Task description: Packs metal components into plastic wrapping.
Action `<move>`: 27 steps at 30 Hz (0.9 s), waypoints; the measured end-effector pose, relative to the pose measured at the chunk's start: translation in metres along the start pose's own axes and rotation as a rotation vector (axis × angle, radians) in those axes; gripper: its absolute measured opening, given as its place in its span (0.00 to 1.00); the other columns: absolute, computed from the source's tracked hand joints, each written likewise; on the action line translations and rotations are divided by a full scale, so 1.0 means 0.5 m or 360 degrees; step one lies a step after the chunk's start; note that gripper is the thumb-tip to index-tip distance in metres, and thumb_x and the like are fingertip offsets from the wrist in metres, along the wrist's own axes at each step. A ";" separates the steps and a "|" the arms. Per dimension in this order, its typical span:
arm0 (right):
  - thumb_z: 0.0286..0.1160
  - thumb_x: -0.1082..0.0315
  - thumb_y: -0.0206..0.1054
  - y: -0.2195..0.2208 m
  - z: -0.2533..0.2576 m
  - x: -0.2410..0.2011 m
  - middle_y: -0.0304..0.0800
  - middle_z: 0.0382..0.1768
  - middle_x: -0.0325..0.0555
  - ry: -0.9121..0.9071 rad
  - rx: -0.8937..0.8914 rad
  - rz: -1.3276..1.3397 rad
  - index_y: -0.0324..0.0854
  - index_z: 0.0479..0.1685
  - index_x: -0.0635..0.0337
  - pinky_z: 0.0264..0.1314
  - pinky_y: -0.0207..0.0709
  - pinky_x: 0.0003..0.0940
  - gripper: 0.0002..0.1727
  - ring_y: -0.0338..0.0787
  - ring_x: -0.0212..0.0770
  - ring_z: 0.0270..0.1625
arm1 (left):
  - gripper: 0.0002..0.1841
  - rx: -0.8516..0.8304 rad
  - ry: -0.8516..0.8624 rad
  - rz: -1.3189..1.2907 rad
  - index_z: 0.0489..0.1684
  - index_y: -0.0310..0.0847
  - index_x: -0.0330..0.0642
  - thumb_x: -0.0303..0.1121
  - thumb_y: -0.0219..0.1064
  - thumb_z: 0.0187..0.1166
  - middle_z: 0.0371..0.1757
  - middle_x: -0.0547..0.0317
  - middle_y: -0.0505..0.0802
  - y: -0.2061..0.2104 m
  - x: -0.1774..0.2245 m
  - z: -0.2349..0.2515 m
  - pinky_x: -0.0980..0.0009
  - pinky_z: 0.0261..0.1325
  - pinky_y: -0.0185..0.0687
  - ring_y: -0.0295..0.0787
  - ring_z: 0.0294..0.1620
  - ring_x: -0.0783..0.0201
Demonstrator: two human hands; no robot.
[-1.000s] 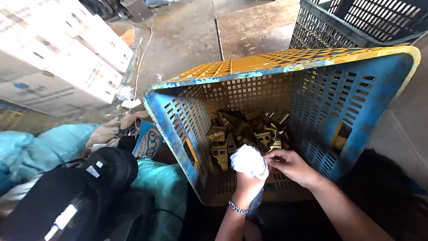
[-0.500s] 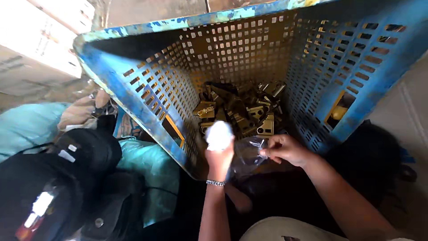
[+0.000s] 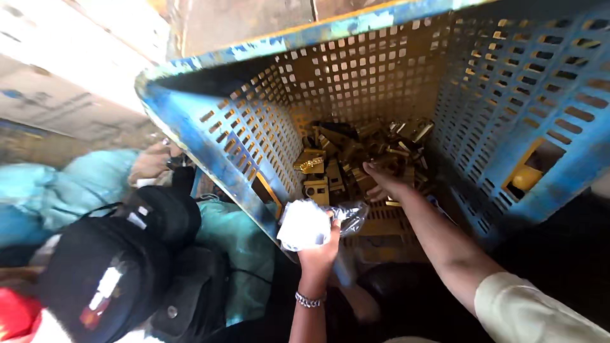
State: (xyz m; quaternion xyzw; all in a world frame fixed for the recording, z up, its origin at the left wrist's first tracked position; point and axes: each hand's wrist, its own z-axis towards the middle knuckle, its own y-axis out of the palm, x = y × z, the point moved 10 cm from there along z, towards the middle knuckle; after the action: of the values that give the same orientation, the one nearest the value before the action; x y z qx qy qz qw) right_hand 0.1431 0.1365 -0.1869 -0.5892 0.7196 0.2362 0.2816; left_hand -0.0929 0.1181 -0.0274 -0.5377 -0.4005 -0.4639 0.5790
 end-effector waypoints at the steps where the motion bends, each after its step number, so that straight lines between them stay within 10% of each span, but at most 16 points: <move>1: 0.86 0.29 0.41 0.010 0.015 0.013 0.63 0.86 0.64 0.0062 0.0012 -0.0032 0.53 0.94 0.41 0.63 0.76 0.72 0.42 0.77 0.73 0.75 | 0.19 -0.0017 0.0006 -0.0035 0.47 0.81 0.24 0.20 0.78 0.57 0.40 0.57 0.96 0.001 0.006 0.003 0.74 0.52 0.91 0.94 0.43 0.72; 4: 0.93 0.41 0.43 0.000 -0.001 -0.003 0.76 0.71 0.75 -0.0092 0.0198 -0.0370 0.73 0.75 0.72 0.71 0.73 0.64 0.39 0.80 0.68 0.71 | 0.16 -0.0039 -0.0062 -0.0112 0.45 0.82 0.26 0.19 0.77 0.58 0.36 0.58 0.96 0.011 0.005 0.023 0.73 0.49 0.93 0.94 0.38 0.70; 6: 0.84 0.59 0.67 -0.028 -0.046 -0.022 0.79 0.67 0.72 -0.0300 0.0296 -0.0530 0.80 0.61 0.76 0.75 0.71 0.58 0.24 0.80 0.63 0.71 | 0.23 -0.0022 -0.0077 -0.0148 0.50 0.77 0.24 0.19 0.81 0.56 0.37 0.58 0.95 0.021 -0.005 0.030 0.74 0.52 0.92 0.94 0.40 0.71; 9: 0.62 0.69 0.82 -0.096 -0.172 -0.072 0.71 0.80 0.63 -0.0757 0.0386 -0.0294 0.70 0.79 0.65 0.79 0.72 0.52 0.40 0.74 0.56 0.80 | 0.35 0.0010 -0.0108 -0.0066 0.60 0.70 0.17 0.23 0.85 0.53 0.43 0.53 0.93 0.039 -0.022 0.026 0.76 0.57 0.88 0.91 0.46 0.74; 12: 0.56 0.60 0.79 -0.150 -0.296 -0.092 0.75 0.79 0.45 -0.0963 0.0301 0.0166 0.54 0.92 0.55 0.69 0.84 0.34 0.55 0.83 0.36 0.72 | 0.36 0.0005 -0.0241 -0.0063 0.65 0.68 0.15 0.25 0.83 0.58 0.50 0.49 0.91 0.068 -0.017 0.015 0.81 0.60 0.84 0.88 0.51 0.78; 16: 0.60 0.71 0.74 -0.115 -0.368 -0.072 0.89 0.47 0.36 -0.0917 0.0021 0.0277 0.73 0.59 0.61 0.51 0.89 0.29 0.24 0.91 0.30 0.47 | 0.37 -0.0083 -0.0281 -0.0146 0.68 0.67 0.15 0.25 0.81 0.62 0.54 0.45 0.89 0.107 0.010 0.013 0.81 0.62 0.82 0.87 0.54 0.76; 21: 0.78 0.67 0.57 -0.019 -0.370 -0.043 0.90 0.48 0.48 -0.0505 -0.0468 0.0497 0.60 0.62 0.52 0.31 0.93 0.43 0.16 0.97 0.50 0.39 | 0.28 -0.0347 -0.0673 -0.0656 0.67 0.66 0.25 0.18 0.75 0.68 0.50 0.53 0.90 0.150 0.024 -0.021 0.75 0.59 0.87 0.90 0.51 0.72; 25: 0.78 0.67 0.65 -0.030 -0.373 -0.087 0.87 0.50 0.45 -0.1112 0.0243 -0.0137 0.72 0.64 0.70 0.51 0.86 0.24 0.20 0.90 0.28 0.48 | 0.09 -0.0253 -0.0905 -0.0806 0.46 0.78 0.32 0.17 0.70 0.74 0.32 0.57 0.91 0.145 0.016 -0.025 0.79 0.34 0.82 0.85 0.28 0.73; 27: 0.70 0.70 0.71 0.005 -0.392 -0.093 0.89 0.52 0.62 -0.1447 0.0571 -0.0769 0.83 0.53 0.74 0.53 0.87 0.40 0.17 0.92 0.47 0.50 | 0.07 -0.0231 -0.0946 -0.0801 0.44 0.78 0.34 0.18 0.69 0.75 0.30 0.58 0.89 0.140 0.011 -0.028 0.80 0.31 0.79 0.81 0.25 0.73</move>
State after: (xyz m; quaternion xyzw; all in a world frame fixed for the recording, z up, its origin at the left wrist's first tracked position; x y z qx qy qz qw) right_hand 0.1228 0.0384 -0.0120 -0.5189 0.3984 0.2691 0.7068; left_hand -0.0243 0.1032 -0.0411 -0.5732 -0.6360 -0.4425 0.2666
